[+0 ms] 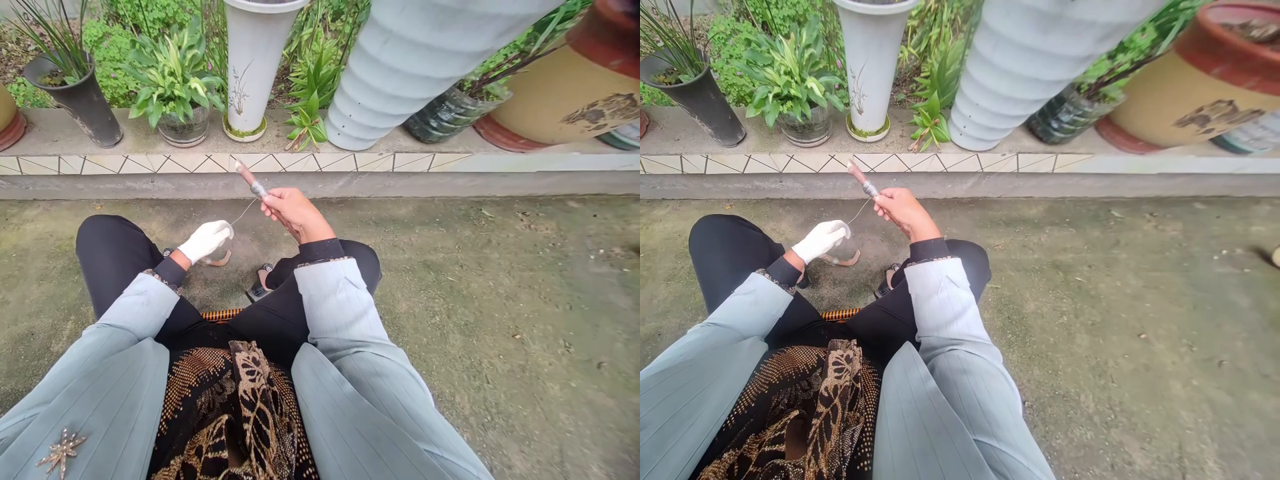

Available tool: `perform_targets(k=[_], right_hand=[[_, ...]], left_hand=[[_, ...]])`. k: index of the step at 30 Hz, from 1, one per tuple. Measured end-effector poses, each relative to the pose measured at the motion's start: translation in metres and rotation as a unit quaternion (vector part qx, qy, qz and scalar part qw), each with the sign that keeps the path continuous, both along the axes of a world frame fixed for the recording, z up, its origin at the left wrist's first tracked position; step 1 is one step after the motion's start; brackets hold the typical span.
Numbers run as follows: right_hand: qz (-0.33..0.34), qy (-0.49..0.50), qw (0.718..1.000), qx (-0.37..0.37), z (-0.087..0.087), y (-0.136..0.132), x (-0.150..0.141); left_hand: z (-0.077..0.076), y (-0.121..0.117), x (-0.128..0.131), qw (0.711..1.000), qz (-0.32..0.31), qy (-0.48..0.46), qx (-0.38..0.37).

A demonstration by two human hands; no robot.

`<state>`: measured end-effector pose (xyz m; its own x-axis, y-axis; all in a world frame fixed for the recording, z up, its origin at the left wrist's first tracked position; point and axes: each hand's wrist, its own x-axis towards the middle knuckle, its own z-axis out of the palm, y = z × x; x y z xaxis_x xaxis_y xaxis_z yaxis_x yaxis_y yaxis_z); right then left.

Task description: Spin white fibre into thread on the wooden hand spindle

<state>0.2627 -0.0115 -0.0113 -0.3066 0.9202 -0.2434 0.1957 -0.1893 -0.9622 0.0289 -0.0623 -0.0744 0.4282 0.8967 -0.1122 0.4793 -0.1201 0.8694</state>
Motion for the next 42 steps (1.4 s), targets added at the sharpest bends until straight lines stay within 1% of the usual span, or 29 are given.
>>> perform_targets(k=[1,2,3,4,5,6,8,9,11,13,14,15,16,18,19,21,22,23,25,26,27,29,31,32,34,36,38,40,42], right_hand=[[-0.052,-0.022,0.998,0.012,-0.004,0.004,0.000],[-0.090,-0.056,0.994,0.027,-0.007,0.008,0.000],[-0.109,-0.105,0.988,0.042,-0.010,0.011,0.000],[-0.113,-0.170,0.977,0.059,-0.013,0.014,0.000],[-0.104,-0.247,0.960,0.076,-0.015,0.017,-0.001],[-0.084,-0.328,0.936,0.092,-0.017,0.018,-0.002],[-0.009,-0.463,0.879,0.112,-0.021,0.018,-0.006],[0.042,-0.508,0.853,0.111,-0.023,0.016,-0.009],[0.185,-0.548,0.813,0.070,-0.029,0.009,-0.018],[0.351,-0.513,0.783,-0.022,-0.036,-0.001,-0.027],[0.423,-0.470,0.771,-0.073,-0.039,-0.005,-0.031],[0.478,-0.417,0.764,-0.115,-0.041,-0.010,-0.034],[0.515,-0.364,0.762,-0.144,-0.041,-0.014,-0.037],[0.547,-0.275,0.774,-0.160,-0.036,-0.018,-0.037],[0.551,-0.238,0.785,-0.154,-0.030,-0.019,-0.035],[0.538,-0.168,0.815,-0.131,-0.013,-0.020,-0.028],[0.516,-0.134,0.839,-0.109,-0.004,-0.020,-0.023],[0.476,-0.107,0.869,-0.081,0.005,-0.019,-0.018],[0.342,-0.073,0.937,-0.023,0.017,-0.018,-0.009],[0.263,-0.062,0.963,0.000,0.020,-0.017,-0.005],[0.186,-0.053,0.981,0.016,0.020,-0.016,-0.003],[0.058,-0.045,0.997,0.035,0.015,-0.012,-0.001],[-0.028,-0.074,0.996,0.047,0.007,-0.006,0.000],[-0.053,-0.111,0.991,0.050,0.003,-0.002,0.000],[-0.061,-0.222,0.972,0.050,-0.005,0.006,0.001],[-0.017,-0.346,0.937,0.051,-0.012,0.012,0.000],[0.055,-0.445,0.892,0.065,-0.018,0.013,-0.006],[0.148,-0.507,0.846,0.068,-0.025,0.009,-0.015],[0.270,-0.517,0.812,0.022,-0.031,0.001,-0.026]], left_hand=[[0.001,-0.001,0.001,0.999,-0.019,0.022,0.013],[0.003,-0.002,0.001,0.997,-0.041,0.051,0.028],[0.006,-0.004,0.002,0.993,-0.066,0.083,0.047],[0.009,-0.005,0.003,0.987,-0.090,0.113,0.070],[0.013,-0.006,0.003,0.979,-0.109,0.143,0.097],[0.016,-0.008,0.003,0.970,-0.120,0.171,0.125],[0.023,-0.010,0.003,0.953,-0.115,0.216,0.178],[0.025,-0.011,0.001,0.947,-0.102,0.232,0.198],[0.028,-0.012,-0.002,0.938,-0.069,0.256,0.225],[0.029,-0.011,-0.006,0.932,-0.040,0.275,0.234],[0.029,-0.010,-0.008,0.929,-0.025,0.284,0.235],[0.029,-0.009,-0.009,0.927,-0.012,0.292,0.233],[0.028,-0.008,-0.010,0.926,0.002,0.299,0.230],[0.026,-0.004,-0.012,0.928,0.031,0.301,0.216],[0.025,-0.001,-0.013,0.932,0.047,0.295,0.205],[0.021,0.004,-0.015,0.944,0.079,0.269,0.176],[0.019,0.007,-0.016,0.950,0.094,0.252,0.159],[0.017,0.009,-0.016,0.956,0.109,0.232,0.142],[0.012,0.010,-0.016,0.971,0.110,0.183,0.109],[0.010,0.010,-0.015,0.979,0.095,0.155,0.095],[0.008,0.008,-0.013,0.986,0.068,0.130,0.083],[0.004,0.003,-0.007,0.992,-0.004,0.104,0.071],[0.002,-0.002,-0.001,0.987,-0.065,0.119,0.083],[0.002,-0.005,0.001,0.982,-0.088,0.137,0.097],[0.005,-0.009,0.005,0.968,-0.117,0.180,0.133],[0.012,-0.012,0.007,0.951,-0.129,0.223,0.171],[0.020,-0.014,0.007,0.934,-0.130,0.261,0.206],[0.025,-0.014,0.004,0.922,-0.118,0.286,0.233],[0.026,-0.013,0.000,0.918,-0.095,0.294,0.249]])
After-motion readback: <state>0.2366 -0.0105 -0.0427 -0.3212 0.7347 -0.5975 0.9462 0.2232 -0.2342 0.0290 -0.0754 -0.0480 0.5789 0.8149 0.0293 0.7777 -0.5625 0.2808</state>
